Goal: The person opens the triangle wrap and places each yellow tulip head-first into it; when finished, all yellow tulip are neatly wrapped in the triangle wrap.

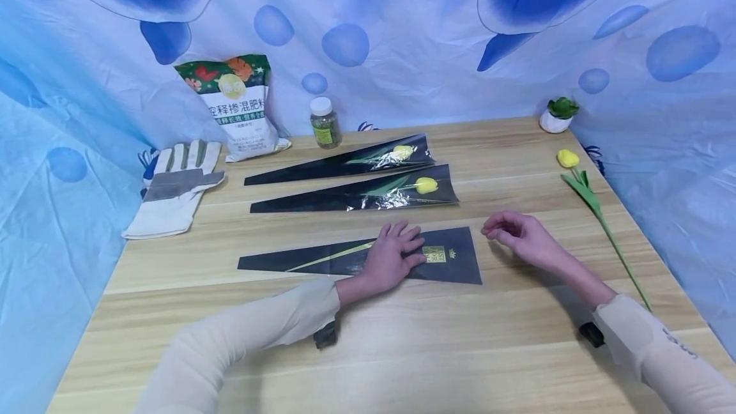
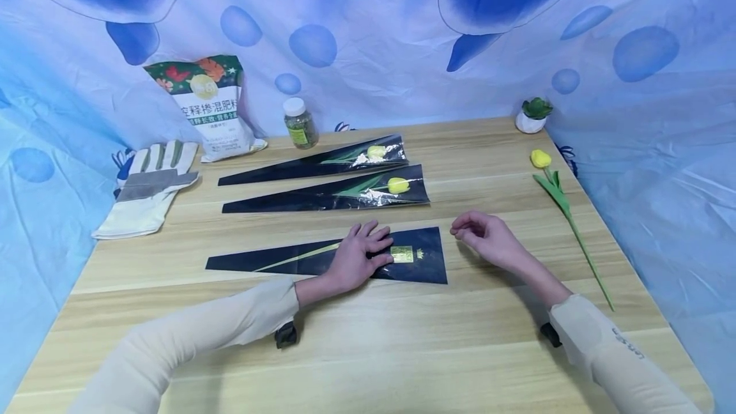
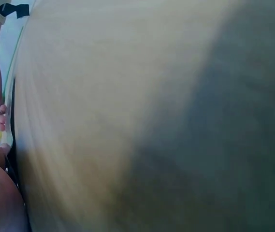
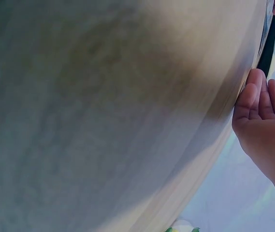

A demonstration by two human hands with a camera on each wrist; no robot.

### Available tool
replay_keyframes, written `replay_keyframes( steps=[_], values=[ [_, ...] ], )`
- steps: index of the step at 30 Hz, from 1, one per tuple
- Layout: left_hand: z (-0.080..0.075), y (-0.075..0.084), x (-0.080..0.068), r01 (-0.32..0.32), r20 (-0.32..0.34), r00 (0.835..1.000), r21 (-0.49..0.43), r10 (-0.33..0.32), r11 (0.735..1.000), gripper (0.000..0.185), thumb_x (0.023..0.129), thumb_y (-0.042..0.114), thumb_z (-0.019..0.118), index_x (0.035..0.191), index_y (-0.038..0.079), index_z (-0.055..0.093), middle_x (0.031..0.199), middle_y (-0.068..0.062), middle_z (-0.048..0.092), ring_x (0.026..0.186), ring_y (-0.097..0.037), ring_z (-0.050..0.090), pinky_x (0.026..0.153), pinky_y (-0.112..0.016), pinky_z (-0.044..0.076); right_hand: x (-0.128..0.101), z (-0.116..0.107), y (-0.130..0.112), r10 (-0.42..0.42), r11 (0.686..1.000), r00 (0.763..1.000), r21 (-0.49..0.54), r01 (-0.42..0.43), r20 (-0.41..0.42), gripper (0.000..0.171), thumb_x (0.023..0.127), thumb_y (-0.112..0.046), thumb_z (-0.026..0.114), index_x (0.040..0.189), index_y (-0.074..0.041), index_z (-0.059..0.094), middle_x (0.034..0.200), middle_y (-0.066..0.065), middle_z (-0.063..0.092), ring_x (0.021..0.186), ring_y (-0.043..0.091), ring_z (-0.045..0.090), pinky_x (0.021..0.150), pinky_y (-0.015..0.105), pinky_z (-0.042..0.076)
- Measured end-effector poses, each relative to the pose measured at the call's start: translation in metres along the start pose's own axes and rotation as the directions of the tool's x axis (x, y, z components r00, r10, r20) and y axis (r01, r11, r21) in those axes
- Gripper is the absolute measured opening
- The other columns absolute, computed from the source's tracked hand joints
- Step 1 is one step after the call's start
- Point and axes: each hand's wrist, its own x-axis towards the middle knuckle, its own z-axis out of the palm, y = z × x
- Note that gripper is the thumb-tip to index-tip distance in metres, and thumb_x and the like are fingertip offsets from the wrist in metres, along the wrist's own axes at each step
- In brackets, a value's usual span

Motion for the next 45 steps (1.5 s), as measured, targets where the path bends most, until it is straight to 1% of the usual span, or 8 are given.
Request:
replay_keyframes(
  steps=[7, 12, 19, 25, 30, 35, 40, 45],
  values=[
    [0.005, 0.000, 0.000, 0.005, -0.063, 0.998, -0.012, -0.006, 1.000, 0.032, 0.091, 0.023, 0.075, 0.119, 0.007, 0.071, 0.136, -0.006, 0.058, 0.141, -0.029, 0.039, 0.119, -0.049, 0.017, -0.004, 0.003, -0.002, -0.007, 0.999, 1.000, 0.032, 0.007, 0.009, 0.019, 0.098, -0.003, 0.061, 0.114, 0.006, 0.063, 0.107, 0.018, 0.069, 0.097, 0.028, 0.067, 0.080, 0.021, 0.053],
    [0.006, -0.001, -0.001, -0.018, -0.148, 0.989, -0.097, 0.003, 0.995, 0.025, 0.090, 0.017, 0.076, 0.112, 0.005, 0.074, 0.129, -0.008, 0.064, 0.138, -0.031, 0.044, 0.118, -0.051, 0.019, -0.006, 0.006, -0.005, -0.003, 0.999, 1.000, 0.039, 0.003, 0.012, 0.020, 0.099, -0.004, 0.061, 0.116, 0.007, 0.062, 0.108, 0.017, 0.069, 0.098, 0.029, 0.066, 0.080, 0.022, 0.053],
    [0.010, -0.006, -0.004, -0.132, -0.301, 0.953, -0.295, 0.039, 0.946, 0.022, 0.086, 0.005, 0.077, 0.107, -0.001, 0.075, 0.118, -0.015, 0.069, 0.129, -0.039, 0.052, 0.116, -0.056, 0.022, -0.008, 0.008, -0.006, -0.004, 0.999, 1.000, 0.051, 0.004, 0.003, 0.020, 0.098, -0.002, 0.060, 0.116, 0.008, 0.061, 0.107, 0.018, 0.069, 0.096, 0.030, 0.066, 0.079, 0.022, 0.053],
    [0.010, -0.005, -0.003, -0.174, -0.362, 0.931, -0.349, 0.039, 0.921, 0.019, 0.086, 0.002, 0.076, 0.104, -0.003, 0.076, 0.111, -0.017, 0.071, 0.119, -0.039, 0.060, 0.115, -0.055, 0.025, -0.012, 0.001, -0.004, 0.018, 1.000, 0.999, -0.007, -0.018, -0.031, 0.021, 0.100, -0.007, 0.059, 0.117, 0.005, 0.061, 0.108, 0.016, 0.070, 0.096, 0.028, 0.065, 0.075, 0.025, 0.054],
    [0.009, -0.005, -0.001, -0.171, -0.380, 0.924, -0.313, 0.042, 0.934, 0.017, 0.085, 0.002, 0.078, 0.102, -0.001, 0.077, 0.109, -0.016, 0.072, 0.114, -0.035, 0.064, 0.112, -0.054, 0.031, -0.021, -0.027, 0.002, 0.042, 0.998, 0.991, -0.044, -0.047, -0.126, 0.025, 0.101, -0.009, 0.060, 0.119, 0.007, 0.060, 0.102, 0.021, 0.069, 0.082, 0.023, 0.066, 0.061, 0.030, 0.056],
    [0.006, -0.004, 0.001, -0.177, -0.403, 0.914, -0.283, 0.051, 0.943, 0.018, 0.083, 0.001, 0.079, 0.101, -0.001, 0.077, 0.108, -0.017, 0.072, 0.109, -0.035, 0.067, 0.108, -0.056, 0.036, -0.035, -0.071, 0.018, 0.011, 0.981, 0.950, -0.178, -0.070, -0.312, 0.022, 0.097, -0.007, 0.063, 0.109, 0.012, 0.065, 0.080, 0.014, 0.071, 0.064, 0.006, 0.063, 0.051, 0.021, 0.049],
    [0.004, -0.005, 0.002, -0.177, -0.404, 0.913, -0.288, 0.047, 0.941, 0.019, 0.083, 0.001, 0.079, 0.101, -0.002, 0.077, 0.108, -0.018, 0.071, 0.109, -0.035, 0.067, 0.107, -0.057, 0.037, -0.053, -0.113, 0.037, 0.071, 0.922, 0.921, -0.326, -0.206, -0.383, 0.022, 0.095, -0.008, 0.062, 0.103, 0.013, 0.065, 0.079, 0.016, 0.069, 0.063, -0.007, 0.052, 0.050, 0.019, 0.043],
    [0.004, -0.007, 0.004, -0.173, -0.408, 0.912, -0.299, 0.039, 0.938, 0.018, 0.083, 0.001, 0.080, 0.101, -0.002, 0.077, 0.107, -0.018, 0.072, 0.109, -0.034, 0.067, 0.107, -0.056, 0.037, -0.063, -0.131, 0.050, 0.160, 0.856, 0.919, -0.414, -0.311, -0.359, 0.028, 0.095, -0.011, 0.063, 0.101, 0.016, 0.063, 0.085, 0.025, 0.067, 0.066, 0.006, 0.054, 0.052, 0.025, 0.044]
  ],
)
